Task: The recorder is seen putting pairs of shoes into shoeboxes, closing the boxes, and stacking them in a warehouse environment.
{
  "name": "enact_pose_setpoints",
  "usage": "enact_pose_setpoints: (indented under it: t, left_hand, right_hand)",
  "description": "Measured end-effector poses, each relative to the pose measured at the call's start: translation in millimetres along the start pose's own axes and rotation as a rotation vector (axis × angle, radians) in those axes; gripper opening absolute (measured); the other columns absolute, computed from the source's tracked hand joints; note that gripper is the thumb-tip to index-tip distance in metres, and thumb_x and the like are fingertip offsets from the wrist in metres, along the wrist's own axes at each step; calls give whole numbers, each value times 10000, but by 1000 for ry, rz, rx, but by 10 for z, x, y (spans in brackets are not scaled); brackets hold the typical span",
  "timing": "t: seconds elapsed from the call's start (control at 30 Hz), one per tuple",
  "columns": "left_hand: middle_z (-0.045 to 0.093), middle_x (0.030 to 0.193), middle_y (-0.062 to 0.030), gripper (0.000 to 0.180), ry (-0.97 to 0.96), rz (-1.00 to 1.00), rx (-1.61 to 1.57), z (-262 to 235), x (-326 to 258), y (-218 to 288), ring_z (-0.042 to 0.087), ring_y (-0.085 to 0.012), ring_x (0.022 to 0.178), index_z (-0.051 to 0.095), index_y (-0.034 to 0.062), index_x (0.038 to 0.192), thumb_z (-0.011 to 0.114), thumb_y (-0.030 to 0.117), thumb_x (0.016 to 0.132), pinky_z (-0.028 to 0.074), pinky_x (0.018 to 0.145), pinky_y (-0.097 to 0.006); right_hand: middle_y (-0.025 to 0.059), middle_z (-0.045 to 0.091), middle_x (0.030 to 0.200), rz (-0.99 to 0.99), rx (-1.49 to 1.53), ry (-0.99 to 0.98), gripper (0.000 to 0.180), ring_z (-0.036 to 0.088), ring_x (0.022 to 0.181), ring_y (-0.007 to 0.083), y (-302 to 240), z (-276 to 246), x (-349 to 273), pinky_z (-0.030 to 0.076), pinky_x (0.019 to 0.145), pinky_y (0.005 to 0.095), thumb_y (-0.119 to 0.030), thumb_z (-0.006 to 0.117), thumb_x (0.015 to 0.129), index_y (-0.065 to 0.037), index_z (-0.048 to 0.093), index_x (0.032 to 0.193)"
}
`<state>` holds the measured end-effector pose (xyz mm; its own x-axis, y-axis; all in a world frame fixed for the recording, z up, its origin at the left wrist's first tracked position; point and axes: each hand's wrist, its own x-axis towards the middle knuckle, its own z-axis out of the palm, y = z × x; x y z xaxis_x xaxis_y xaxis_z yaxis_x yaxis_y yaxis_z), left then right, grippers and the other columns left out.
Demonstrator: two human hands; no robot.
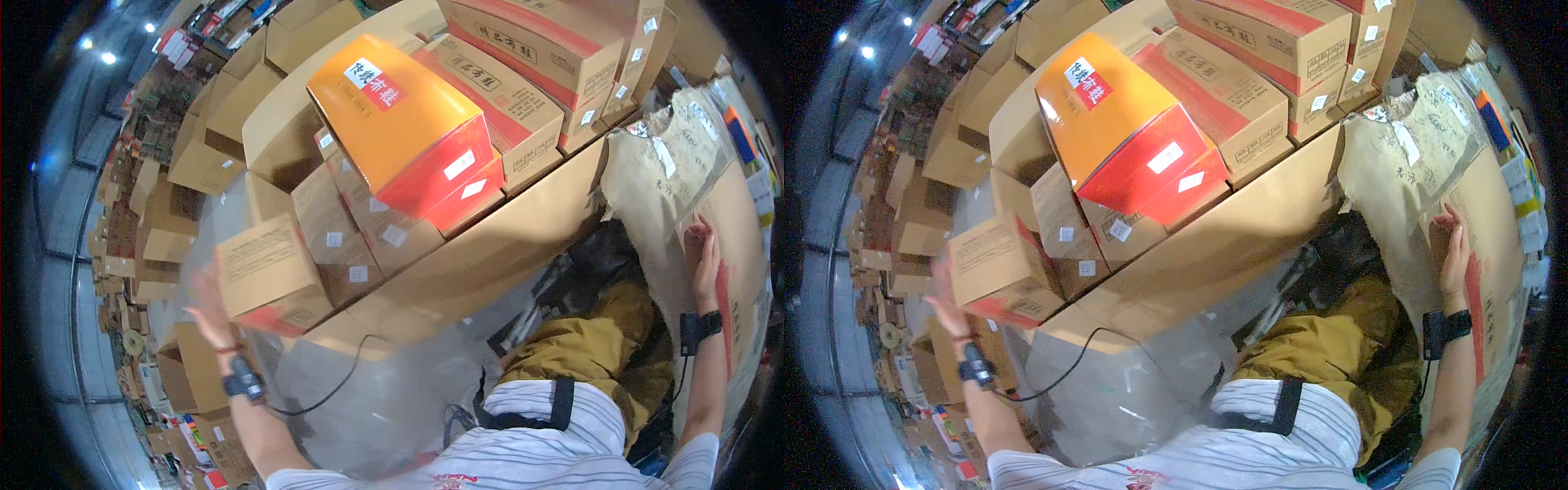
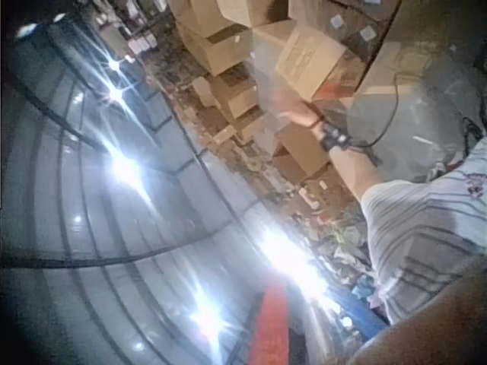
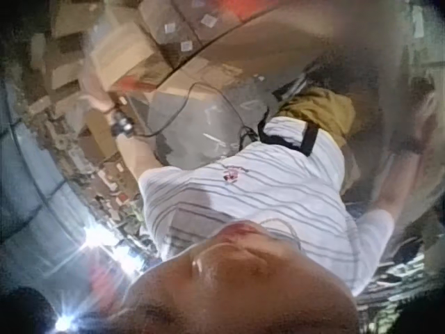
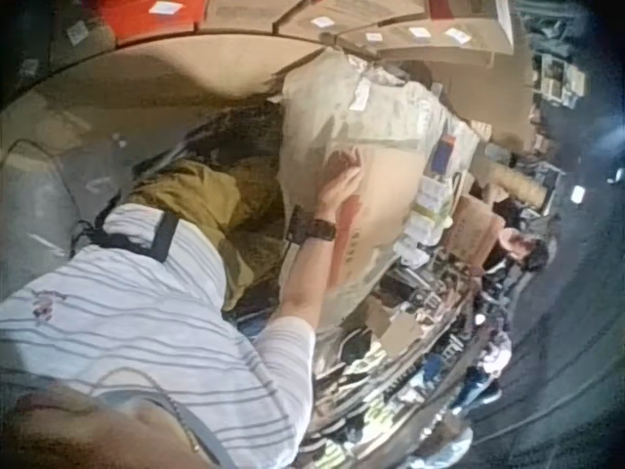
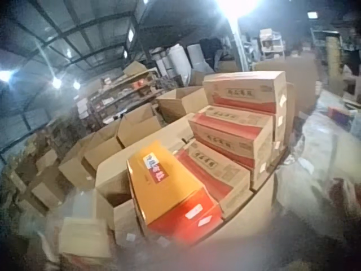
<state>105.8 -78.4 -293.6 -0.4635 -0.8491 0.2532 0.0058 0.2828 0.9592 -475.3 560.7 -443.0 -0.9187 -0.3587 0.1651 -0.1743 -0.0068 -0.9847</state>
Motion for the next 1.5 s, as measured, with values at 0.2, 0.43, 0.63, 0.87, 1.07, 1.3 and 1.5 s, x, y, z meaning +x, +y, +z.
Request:
enact_pose_setpoints:
  t: [0.2, 0.43, 0.63, 0.87, 1.07, 1.3, 1.5]
  left_hand:
    - [500, 1305, -134, 670, 276, -366, -38, -166, -700, -1290, 487, -304, 1175, 411, 20, 1335, 359, 550, 929, 380, 1007, -443]
    - [384, 1416, -132, 770, 323, -513, -225, -151, -610, -1282, 413, -359, 1256, 283, 108, 1434, 224, 666, 906, 427, 971, -541]
    - [308, 1472, -132, 896, 471, -413, -313, 486, -500, -933, 343, -371, 1310, 238, 112, 1456, 124, 759, 846, 328, 1048, -551]
    - [234, 1504, -141, 860, 378, -352, -348, 665, -585, -783, 248, -358, 1358, 207, 128, 1469, 259, 727, 854, 234, 1091, -536]
    - [217, 1510, -144, 892, 369, -318, -348, 590, -700, -721, 231, -354, 1367, 200, 119, 1470, 273, 743, 837, 218, 1099, -534]
    - [197, 1517, -146, 930, 378, -132, -142, 603, -561, -339, 211, -348, 1379, 191, 110, 1472, 289, 762, 817, 200, 1109, -531]
    - [171, 1524, -160, 1124, -54, 129, 542, 694, -285, 961, 184, -348, 1396, 157, 92, 1481, 519, 788, 676, 137, 1123, -523]
  right_hand:
    - [37, 542, 1026, -32, -170, 12, 427, 497, 982, 129, -157, 134, 10, 380, 918, 281, -319, 345, 1016, 3, 519, 1236]
    - [167, 557, 906, -592, -708, -252, 435, 545, 878, 326, -730, 1056, -528, 444, 770, 397, -367, 399, 920, 23, 584, 974]
    - [217, 493, 1248, -453, 30, -960, 501, 506, 1158, 360, -1193, 3543, -1095, 441, 961, 420, -173, 637, 826, -83, 487, 1295]
    - [378, 272, 1359, -551, 297, -766, 759, 424, 1199, 481, -1339, 5078, -1448, 403, 995, 466, -214, 647, 793, -51, 253, 1421]
    - [342, 272, 1403, -742, -247, -991, 851, 452, 1209, 412, -2181, 5142, -1694, 361, 1031, 425, -173, 685, 727, -58, 216, 1429]
    - [333, 362, 1354, -770, -270, -860, 644, 435, 1229, 419, -2015, 5527, -1586, 357, 1035, 434, -134, 549, 798, -62, 310, 1392]
    - [311, 357, 1367, -696, -203, -890, 656, 415, 1253, 417, -2022, 5433, -1704, 353, 1034, 460, -126, 577, 783, -66, 322, 1384]
